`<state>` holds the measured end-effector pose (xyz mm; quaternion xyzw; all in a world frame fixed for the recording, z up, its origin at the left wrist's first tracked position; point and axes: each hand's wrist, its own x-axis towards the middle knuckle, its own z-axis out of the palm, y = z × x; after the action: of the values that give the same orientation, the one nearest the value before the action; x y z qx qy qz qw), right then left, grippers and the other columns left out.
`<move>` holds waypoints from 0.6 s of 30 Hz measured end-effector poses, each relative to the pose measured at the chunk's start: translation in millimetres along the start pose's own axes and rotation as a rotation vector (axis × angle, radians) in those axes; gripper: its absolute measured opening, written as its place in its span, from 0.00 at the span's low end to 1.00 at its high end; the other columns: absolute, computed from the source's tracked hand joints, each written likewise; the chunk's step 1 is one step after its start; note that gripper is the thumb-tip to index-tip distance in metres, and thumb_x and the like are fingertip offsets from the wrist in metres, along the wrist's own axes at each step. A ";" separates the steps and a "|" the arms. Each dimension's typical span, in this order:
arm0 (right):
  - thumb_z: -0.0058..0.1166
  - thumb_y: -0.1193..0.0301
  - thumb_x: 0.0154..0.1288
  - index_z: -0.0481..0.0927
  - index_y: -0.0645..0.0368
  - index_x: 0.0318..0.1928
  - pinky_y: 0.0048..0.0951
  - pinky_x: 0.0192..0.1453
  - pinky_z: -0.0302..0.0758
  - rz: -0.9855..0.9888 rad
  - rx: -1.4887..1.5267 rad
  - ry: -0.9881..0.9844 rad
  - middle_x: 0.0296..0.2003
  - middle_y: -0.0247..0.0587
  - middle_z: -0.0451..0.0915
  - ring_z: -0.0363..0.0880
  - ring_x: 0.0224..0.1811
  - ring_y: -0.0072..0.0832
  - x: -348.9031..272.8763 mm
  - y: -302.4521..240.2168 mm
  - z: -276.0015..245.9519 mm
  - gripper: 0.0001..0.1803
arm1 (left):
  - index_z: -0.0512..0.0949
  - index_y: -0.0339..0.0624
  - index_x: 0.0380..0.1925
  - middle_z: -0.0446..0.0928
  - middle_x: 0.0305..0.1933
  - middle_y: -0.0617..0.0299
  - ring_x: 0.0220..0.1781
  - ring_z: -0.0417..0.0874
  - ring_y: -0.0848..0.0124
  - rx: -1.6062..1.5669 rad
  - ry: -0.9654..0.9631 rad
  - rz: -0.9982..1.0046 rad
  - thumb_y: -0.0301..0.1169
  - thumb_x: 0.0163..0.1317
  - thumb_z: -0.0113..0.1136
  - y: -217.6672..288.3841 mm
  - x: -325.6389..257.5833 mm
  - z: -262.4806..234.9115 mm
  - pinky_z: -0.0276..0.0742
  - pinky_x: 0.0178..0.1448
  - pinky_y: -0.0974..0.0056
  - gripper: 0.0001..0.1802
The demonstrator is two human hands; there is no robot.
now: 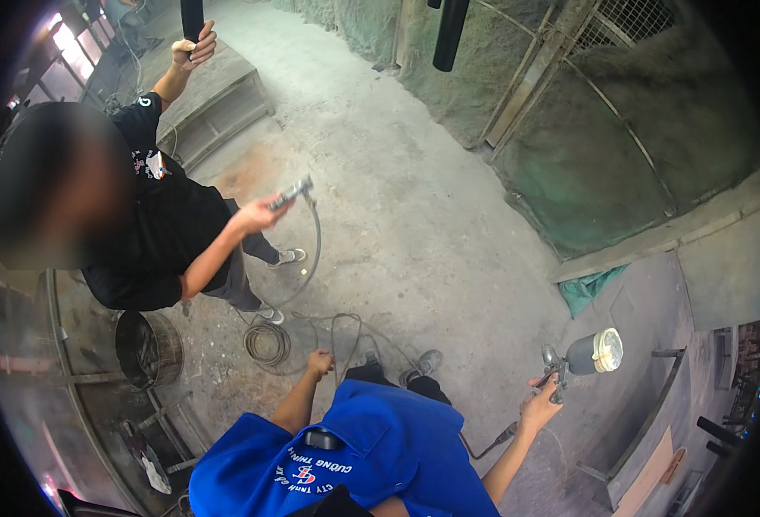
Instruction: The person uses a spray gun to apply black paint to a chair leg while holding it in the left hand. The person rotates the leg to coat all sides and then places it on a table.
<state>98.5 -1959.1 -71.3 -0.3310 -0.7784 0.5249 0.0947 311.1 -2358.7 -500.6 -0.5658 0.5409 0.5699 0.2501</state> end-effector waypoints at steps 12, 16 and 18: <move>0.50 0.56 0.80 0.82 0.64 0.52 0.26 0.14 0.53 -0.058 -0.059 -0.070 0.26 0.37 0.81 0.60 0.09 0.17 7.4 2.0 -6.7 0.22 | 0.77 0.42 0.56 0.85 0.36 0.55 0.29 0.85 0.68 -0.055 0.027 0.083 0.29 0.61 0.64 -11.3 -13.2 9.0 0.76 0.29 0.62 0.22; 0.50 0.56 0.80 0.82 0.64 0.52 0.26 0.14 0.53 -0.079 -0.069 -0.104 0.25 0.37 0.81 0.60 0.09 0.17 5.8 -0.9 -9.7 0.21 | 0.78 0.36 0.55 0.85 0.37 0.53 0.30 0.85 0.68 -0.048 0.049 0.233 0.28 0.62 0.63 -5.4 -13.6 20.7 0.79 0.32 0.62 0.21; 0.50 0.57 0.80 0.82 0.64 0.52 0.26 0.14 0.53 -0.079 -0.070 -0.120 0.25 0.37 0.81 0.60 0.09 0.17 5.9 -2.1 -10.9 0.21 | 0.78 0.34 0.57 0.85 0.36 0.53 0.31 0.85 0.68 -0.035 0.065 0.345 0.28 0.62 0.62 9.8 -20.5 27.6 0.80 0.35 0.62 0.22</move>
<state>98.5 -1947.7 -65.9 -0.2711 -0.8131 0.5120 0.0566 296.8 -2330.0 -484.8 -0.4869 0.6276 0.5952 0.1211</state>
